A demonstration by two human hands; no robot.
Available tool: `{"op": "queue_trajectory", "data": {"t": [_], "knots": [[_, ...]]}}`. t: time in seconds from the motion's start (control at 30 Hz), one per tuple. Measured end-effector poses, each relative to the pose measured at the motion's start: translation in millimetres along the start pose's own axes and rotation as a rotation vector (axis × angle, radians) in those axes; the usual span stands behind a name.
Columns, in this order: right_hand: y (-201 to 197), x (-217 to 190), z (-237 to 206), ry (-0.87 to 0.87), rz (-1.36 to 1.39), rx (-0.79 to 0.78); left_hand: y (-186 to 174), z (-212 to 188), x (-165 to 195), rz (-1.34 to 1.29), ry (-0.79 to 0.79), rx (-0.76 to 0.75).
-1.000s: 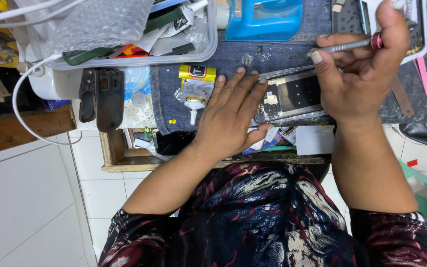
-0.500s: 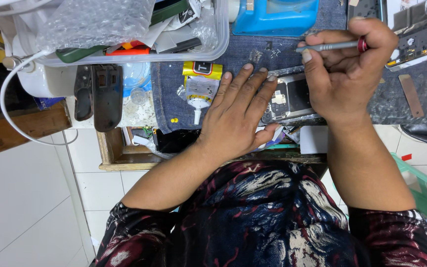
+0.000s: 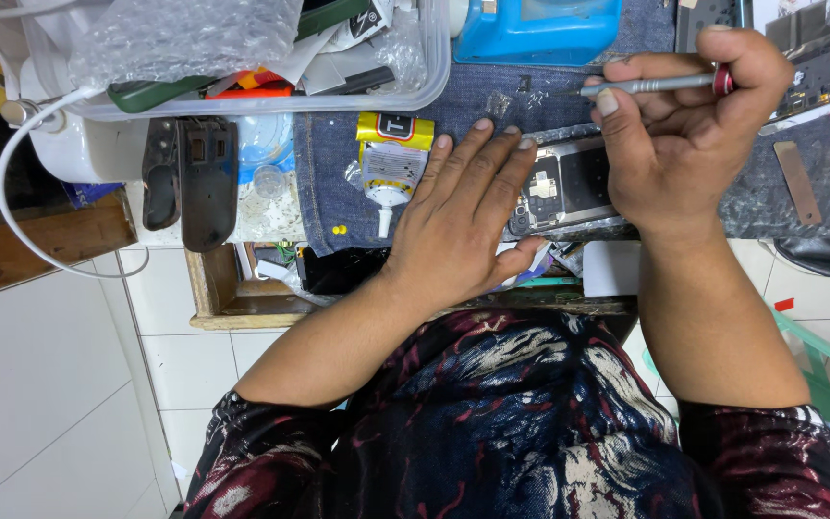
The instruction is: The person uses a screwdriver to remove screws from the back of a smartphone. They then use a prying tool to separate the back cover from the phone's frame. The person continues to work on the device, manipulating internal components.
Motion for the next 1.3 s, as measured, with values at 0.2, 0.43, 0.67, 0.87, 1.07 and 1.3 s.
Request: {"op": "queue_trajectory", "data": {"t": [0.2,0.43,0.67,0.87,1.07,1.3], "knots": [[-7,-4,-6,0.008,0.060,-0.017,-4,-1,-3,-0.076,-0.013,0.066],[-8,-3,-29,0.101,0.136,-0.025,-5,-6,-7,-0.129,-0.022,0.082],[-4,-11,-21,0.028,0.050,-0.008,-16,-4,-8,-0.158,-0.021,0.165],[2,-6,-17,0.084,0.028,0.021,-16,-3,-8,-0.158,-0.085,0.233],[-2,1,-16,0.047,-0.001,0.030,-15,-3,-8,-0.116,-0.074,0.274],[-105,31,-57,0.155,0.235,0.404,-18,0,1,-0.102,-0.045,0.251]]}}
Point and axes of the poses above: each hand's wrist, its own z-axis towards the middle knuckle, its own y-axis out of the palm, x = y × z, the point moved 8 cm from there along z, towards the middle knuckle, and after that the axes turned 8 degrees about y, right-handed, at the moved point
